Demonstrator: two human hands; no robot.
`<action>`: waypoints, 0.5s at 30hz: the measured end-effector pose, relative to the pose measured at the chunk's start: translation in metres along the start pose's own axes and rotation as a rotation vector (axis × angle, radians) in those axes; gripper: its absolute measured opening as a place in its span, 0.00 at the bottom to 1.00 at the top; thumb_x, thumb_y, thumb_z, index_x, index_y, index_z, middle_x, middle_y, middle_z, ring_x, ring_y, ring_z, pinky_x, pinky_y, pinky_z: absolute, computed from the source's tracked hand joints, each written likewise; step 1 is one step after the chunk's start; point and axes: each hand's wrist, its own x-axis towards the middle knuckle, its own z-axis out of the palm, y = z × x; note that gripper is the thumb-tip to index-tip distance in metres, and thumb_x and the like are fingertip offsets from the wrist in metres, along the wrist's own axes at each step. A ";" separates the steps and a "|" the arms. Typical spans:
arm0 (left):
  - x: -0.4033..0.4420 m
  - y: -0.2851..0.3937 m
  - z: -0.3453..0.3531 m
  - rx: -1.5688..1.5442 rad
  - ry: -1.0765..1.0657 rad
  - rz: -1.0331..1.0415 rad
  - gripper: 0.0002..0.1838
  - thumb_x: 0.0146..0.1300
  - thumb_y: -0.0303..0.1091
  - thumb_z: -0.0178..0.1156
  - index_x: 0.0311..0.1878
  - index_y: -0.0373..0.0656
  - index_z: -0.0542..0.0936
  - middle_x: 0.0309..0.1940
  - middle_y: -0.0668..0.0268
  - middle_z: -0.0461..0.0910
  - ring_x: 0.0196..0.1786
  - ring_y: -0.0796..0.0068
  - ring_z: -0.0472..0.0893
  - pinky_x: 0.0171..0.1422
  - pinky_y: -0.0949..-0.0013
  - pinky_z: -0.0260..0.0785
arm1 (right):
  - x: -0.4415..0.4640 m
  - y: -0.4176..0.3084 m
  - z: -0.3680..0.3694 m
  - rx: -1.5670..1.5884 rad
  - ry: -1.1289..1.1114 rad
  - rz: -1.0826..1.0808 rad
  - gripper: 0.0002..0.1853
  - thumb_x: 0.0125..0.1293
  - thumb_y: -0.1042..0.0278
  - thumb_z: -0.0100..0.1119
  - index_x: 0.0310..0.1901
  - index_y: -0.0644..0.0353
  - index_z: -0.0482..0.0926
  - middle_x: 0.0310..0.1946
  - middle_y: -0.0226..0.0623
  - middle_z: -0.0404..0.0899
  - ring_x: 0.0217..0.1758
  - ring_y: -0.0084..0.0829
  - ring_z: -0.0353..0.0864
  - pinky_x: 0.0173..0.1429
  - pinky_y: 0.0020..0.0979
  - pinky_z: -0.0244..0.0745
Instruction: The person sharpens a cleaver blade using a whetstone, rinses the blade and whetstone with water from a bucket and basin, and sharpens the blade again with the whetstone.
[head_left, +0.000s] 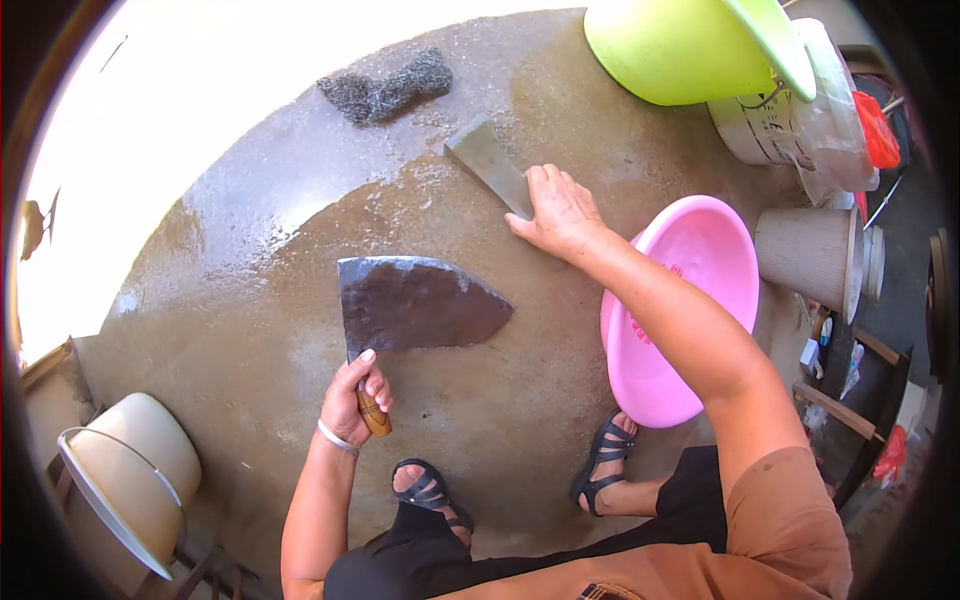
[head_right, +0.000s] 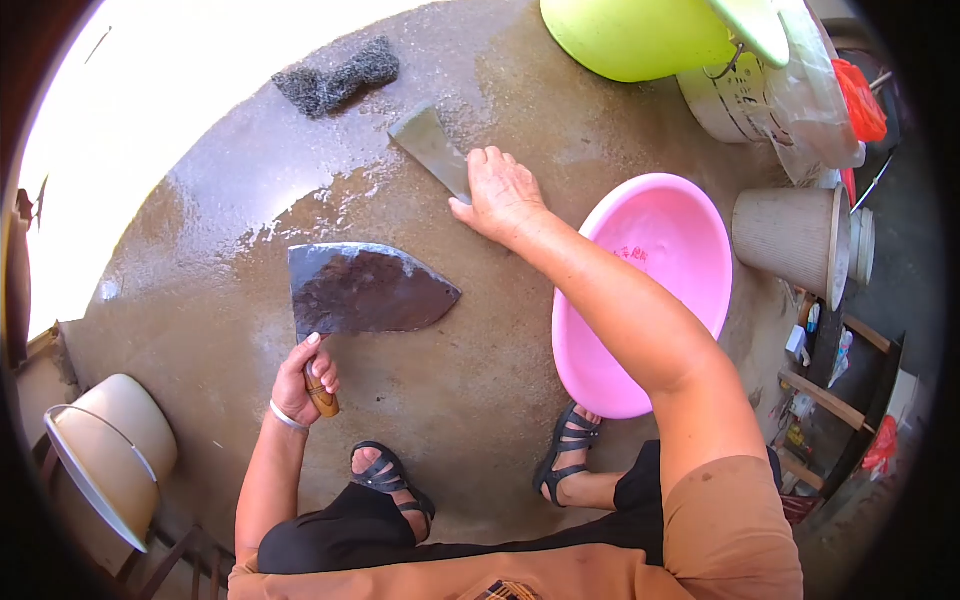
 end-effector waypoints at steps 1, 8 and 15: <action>0.001 -0.001 -0.003 0.049 -0.044 -0.008 0.10 0.68 0.41 0.54 0.44 0.45 0.74 0.14 0.72 0.64 0.17 0.75 0.67 0.22 0.71 0.63 | -0.002 -0.009 0.001 -0.003 -0.019 0.015 0.30 0.54 0.49 0.65 0.48 0.65 0.69 0.47 0.48 0.73 0.52 0.46 0.75 0.56 0.42 0.72; 0.003 0.016 -0.028 0.223 -0.105 -0.096 0.13 0.66 0.37 0.57 0.26 0.48 0.68 0.13 0.70 0.67 0.15 0.75 0.70 0.19 0.70 0.66 | -0.040 0.001 -0.036 0.542 0.359 -0.202 0.10 0.63 0.64 0.58 0.41 0.60 0.76 0.33 0.39 0.78 0.36 0.33 0.80 0.43 0.33 0.75; -0.008 0.034 -0.022 1.427 0.266 0.254 0.17 0.59 0.38 0.63 0.45 0.38 0.73 0.24 0.60 0.76 0.29 0.61 0.79 0.37 0.61 0.74 | -0.141 0.178 0.025 0.894 0.906 0.727 0.11 0.68 0.64 0.51 0.39 0.62 0.79 0.30 0.31 0.79 0.35 0.23 0.77 0.46 0.25 0.73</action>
